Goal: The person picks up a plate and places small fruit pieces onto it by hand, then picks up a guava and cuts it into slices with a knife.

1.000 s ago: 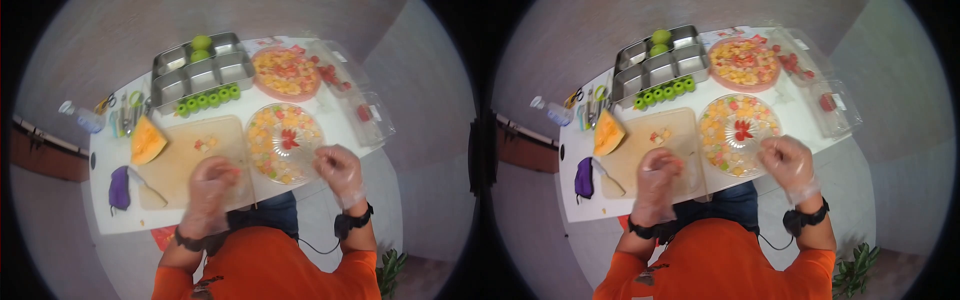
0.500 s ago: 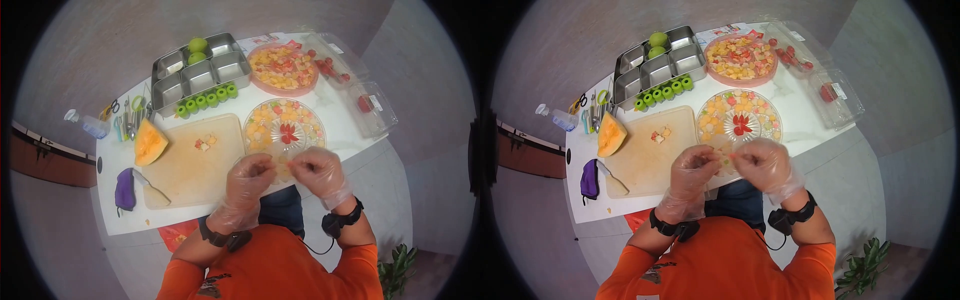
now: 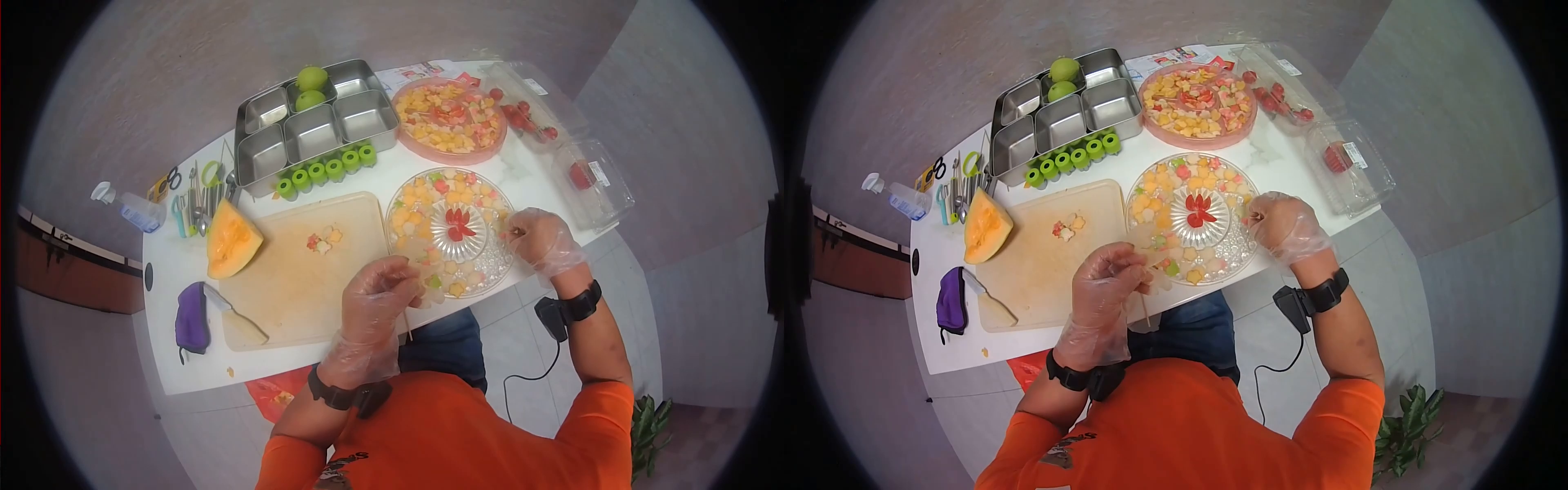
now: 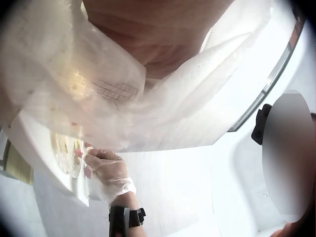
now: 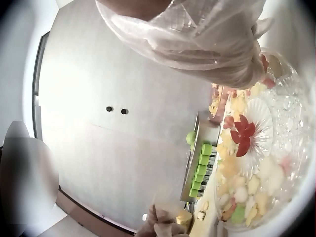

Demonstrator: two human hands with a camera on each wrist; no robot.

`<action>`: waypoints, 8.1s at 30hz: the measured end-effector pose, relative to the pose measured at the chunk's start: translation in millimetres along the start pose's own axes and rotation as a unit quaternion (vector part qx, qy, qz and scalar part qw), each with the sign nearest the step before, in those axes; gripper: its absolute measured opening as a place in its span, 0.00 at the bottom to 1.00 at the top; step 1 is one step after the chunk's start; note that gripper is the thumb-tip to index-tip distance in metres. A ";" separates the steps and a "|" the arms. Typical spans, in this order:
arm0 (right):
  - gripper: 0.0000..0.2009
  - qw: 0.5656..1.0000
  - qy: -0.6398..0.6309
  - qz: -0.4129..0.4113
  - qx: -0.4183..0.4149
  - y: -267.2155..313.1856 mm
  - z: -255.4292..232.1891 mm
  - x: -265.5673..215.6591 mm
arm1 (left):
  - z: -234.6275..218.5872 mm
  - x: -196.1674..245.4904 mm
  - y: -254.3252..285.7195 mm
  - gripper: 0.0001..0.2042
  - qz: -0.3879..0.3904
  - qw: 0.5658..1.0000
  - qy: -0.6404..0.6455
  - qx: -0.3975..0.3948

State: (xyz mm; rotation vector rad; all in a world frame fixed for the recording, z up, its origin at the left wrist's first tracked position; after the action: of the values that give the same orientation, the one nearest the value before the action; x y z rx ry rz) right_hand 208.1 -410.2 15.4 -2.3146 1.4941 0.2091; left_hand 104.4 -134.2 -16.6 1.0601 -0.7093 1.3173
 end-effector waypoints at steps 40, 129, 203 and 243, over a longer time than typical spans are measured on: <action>0.13 0.965 -0.198 -0.160 0.063 29.3 23.7 -116.9 | 22.3 0.9 8.9 0.20 -0.102 0.993 0.017 -0.063; 0.06 0.942 -0.330 -0.031 0.060 64.8 30.8 -121.6 | -75.4 61.1 -91.4 0.11 0.200 0.527 -0.820 -0.099; 0.14 0.965 0.033 0.156 -0.207 -74.3 8.6 -15.9 | -100.5 0.3 -0.1 0.13 0.171 0.965 -0.188 0.067; 0.09 0.740 -0.550 0.330 0.200 20.9 41.4 84.6 | -104.5 64.7 -68.6 0.13 0.209 0.703 -0.679 -0.043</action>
State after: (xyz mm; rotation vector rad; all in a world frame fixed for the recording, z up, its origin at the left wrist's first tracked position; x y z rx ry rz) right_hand 228.4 -473.2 -54.7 -0.8327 1.3516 1.0872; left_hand 166.0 -7.7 -13.6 1.8089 -2.1887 0.5933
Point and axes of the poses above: each hand's wrist, its own y-axis away from the middle knuckle, its own z-axis out of the palm, x = y × z, the point moved 1 cm from there along -y, towards the middle knuckle, and after that the axes turned 4 degrees about -y, right-handed, at the moved point
